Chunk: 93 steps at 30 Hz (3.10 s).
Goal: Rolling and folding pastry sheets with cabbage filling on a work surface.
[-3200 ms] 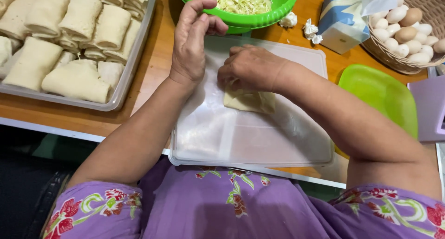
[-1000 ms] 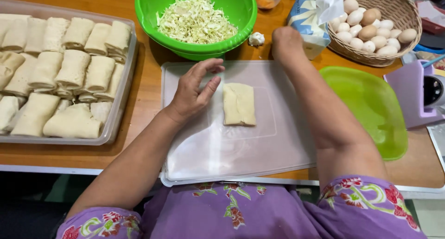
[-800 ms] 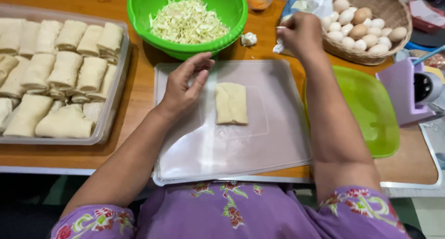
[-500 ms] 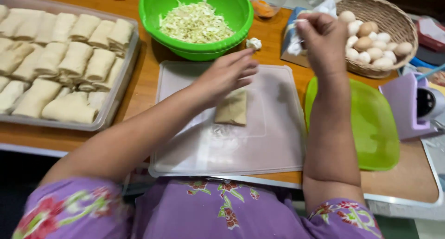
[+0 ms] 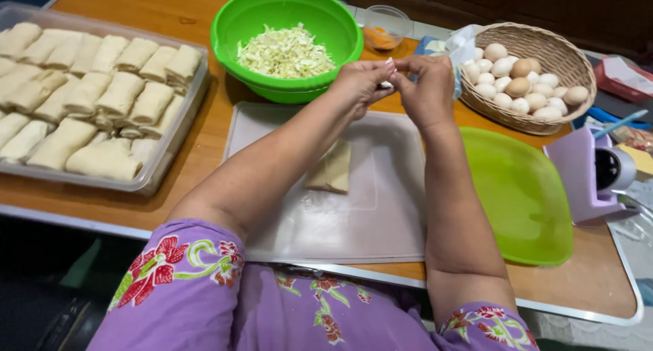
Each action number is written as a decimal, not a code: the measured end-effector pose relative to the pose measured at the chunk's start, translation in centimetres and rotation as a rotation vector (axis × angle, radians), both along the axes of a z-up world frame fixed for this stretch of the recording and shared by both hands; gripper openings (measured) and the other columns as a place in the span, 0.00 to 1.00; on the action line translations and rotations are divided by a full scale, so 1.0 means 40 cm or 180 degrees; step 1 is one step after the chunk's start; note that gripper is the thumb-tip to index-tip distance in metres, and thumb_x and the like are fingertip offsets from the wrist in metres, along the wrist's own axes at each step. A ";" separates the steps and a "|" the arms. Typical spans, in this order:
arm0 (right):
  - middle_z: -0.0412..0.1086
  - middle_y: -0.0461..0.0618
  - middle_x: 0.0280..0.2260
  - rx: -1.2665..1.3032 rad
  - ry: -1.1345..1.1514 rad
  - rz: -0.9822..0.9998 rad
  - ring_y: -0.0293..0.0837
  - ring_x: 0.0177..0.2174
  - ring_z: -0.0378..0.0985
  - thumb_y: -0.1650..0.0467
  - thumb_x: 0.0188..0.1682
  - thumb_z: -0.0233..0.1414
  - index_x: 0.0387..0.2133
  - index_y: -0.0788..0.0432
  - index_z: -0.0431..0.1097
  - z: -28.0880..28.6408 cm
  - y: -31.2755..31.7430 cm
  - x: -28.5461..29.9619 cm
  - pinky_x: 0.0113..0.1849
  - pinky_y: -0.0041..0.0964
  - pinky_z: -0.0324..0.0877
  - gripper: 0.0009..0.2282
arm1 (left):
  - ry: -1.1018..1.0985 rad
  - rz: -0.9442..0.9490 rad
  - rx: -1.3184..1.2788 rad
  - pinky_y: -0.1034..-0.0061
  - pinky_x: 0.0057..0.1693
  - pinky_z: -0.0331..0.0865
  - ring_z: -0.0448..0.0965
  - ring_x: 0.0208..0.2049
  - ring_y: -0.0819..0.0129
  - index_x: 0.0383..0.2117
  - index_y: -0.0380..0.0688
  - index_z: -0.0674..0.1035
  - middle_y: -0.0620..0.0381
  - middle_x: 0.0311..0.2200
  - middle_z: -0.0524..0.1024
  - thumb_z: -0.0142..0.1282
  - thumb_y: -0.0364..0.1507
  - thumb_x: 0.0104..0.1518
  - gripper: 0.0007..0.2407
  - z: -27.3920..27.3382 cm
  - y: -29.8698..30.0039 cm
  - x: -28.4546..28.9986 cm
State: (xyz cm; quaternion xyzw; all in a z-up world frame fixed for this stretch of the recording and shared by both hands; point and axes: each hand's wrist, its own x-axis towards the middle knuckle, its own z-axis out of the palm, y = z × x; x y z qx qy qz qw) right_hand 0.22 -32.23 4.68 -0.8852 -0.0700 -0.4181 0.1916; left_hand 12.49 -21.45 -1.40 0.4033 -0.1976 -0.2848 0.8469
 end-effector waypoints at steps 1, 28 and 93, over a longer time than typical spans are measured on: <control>0.78 0.53 0.37 -0.0003 0.0046 -0.0140 0.54 0.43 0.73 0.69 0.42 0.67 0.34 0.58 0.81 -0.005 -0.008 0.000 0.48 0.45 0.67 0.09 | -0.0101 0.0093 0.0261 0.77 0.41 0.80 0.80 0.31 0.74 0.34 0.39 0.83 0.57 0.30 0.81 0.60 0.30 0.60 0.07 0.003 0.001 -0.002; 0.76 0.46 0.25 0.2362 0.0729 0.0548 0.32 0.21 0.74 0.73 0.51 0.61 0.34 0.68 0.76 -0.038 0.000 0.042 0.23 0.27 0.70 0.06 | -0.0161 0.0333 0.0025 0.80 0.39 0.77 0.81 0.31 0.72 0.39 0.32 0.81 0.53 0.34 0.82 0.61 0.25 0.59 0.07 -0.032 0.017 0.001; 0.78 0.49 0.31 0.1801 0.0735 0.0589 0.32 0.28 0.77 0.75 0.53 0.60 0.39 0.68 0.76 0.002 0.013 -0.014 0.31 0.27 0.74 0.05 | -0.0559 0.0098 -0.0150 0.83 0.41 0.76 0.79 0.31 0.76 0.42 0.30 0.79 0.55 0.32 0.80 0.59 0.21 0.59 0.07 0.008 0.064 -0.081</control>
